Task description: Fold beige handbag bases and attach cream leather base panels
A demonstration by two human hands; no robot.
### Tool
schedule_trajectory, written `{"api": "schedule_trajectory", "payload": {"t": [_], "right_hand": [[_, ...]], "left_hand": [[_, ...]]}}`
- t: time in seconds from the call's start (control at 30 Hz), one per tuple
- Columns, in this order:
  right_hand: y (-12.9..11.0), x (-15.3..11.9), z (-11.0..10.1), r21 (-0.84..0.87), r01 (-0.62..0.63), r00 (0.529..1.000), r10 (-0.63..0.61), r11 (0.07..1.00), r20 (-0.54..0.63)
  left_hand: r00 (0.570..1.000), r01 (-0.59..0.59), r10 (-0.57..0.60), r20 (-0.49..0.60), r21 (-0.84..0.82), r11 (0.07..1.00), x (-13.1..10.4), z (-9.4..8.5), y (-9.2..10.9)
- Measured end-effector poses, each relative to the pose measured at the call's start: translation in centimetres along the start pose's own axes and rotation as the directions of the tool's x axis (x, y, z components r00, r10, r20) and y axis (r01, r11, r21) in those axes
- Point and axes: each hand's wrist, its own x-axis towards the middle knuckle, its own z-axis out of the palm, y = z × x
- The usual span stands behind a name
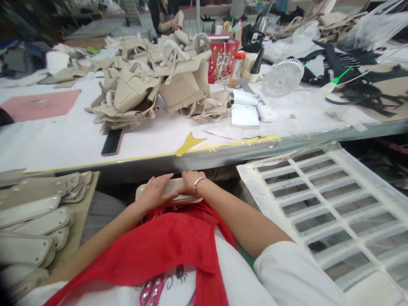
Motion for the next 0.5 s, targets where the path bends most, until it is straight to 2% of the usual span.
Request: {"api": "schedule_trajectory", "payload": {"t": [0.07, 0.17, 0.27, 0.3, 0.33, 0.4, 0.43, 0.5], "right_hand": [[0.3, -0.3, 0.3, 0.009, 0.007, 0.999, -0.006, 1.000, -0.040], [1.8, -0.9, 0.7, 0.066, -0.003, 0.997, 0.009, 0.998, -0.080], [4.4, -2.3, 1.4, 0.337, 0.028, 0.988, 0.024, 0.941, -0.151], [5.3, -3.0, 1.9, 0.489, 0.042, 0.987, 0.041, 0.871, -0.157], [6.3, -3.8, 2.6, 0.646, 0.043, 0.989, 0.059, 0.762, -0.135], [7.7, -5.4, 4.6, 0.894, -0.006, 0.998, 0.060, 0.448, -0.023], [8.2, -6.0, 5.9, 0.961, -0.053, 0.998, 0.040, 0.270, 0.044], [8.2, -6.4, 8.9, 0.983, -0.179, 0.983, 0.024, -0.039, 0.180]], "left_hand": [[0.997, -0.036, 0.036, 0.075, -0.005, 0.999, 0.8, 0.2, 0.3], [0.988, -0.079, 0.079, 0.132, -0.008, 0.997, 1.3, -0.2, -0.2], [0.976, -0.112, 0.116, 0.187, -0.030, 0.993, 1.4, -0.9, -0.7], [0.970, -0.123, 0.127, 0.205, -0.035, 0.992, 1.4, -1.0, -0.7], [0.966, -0.137, 0.141, 0.216, -0.035, 0.990, 1.4, -1.1, -0.6], [0.958, -0.187, 0.186, 0.217, -0.015, 0.982, 1.4, -1.0, -0.2], [0.954, -0.219, 0.214, 0.210, 0.000, 0.976, 1.4, -0.8, 0.1], [0.946, -0.266, 0.256, 0.197, 0.027, 0.963, 1.6, -0.4, 0.9]]}}
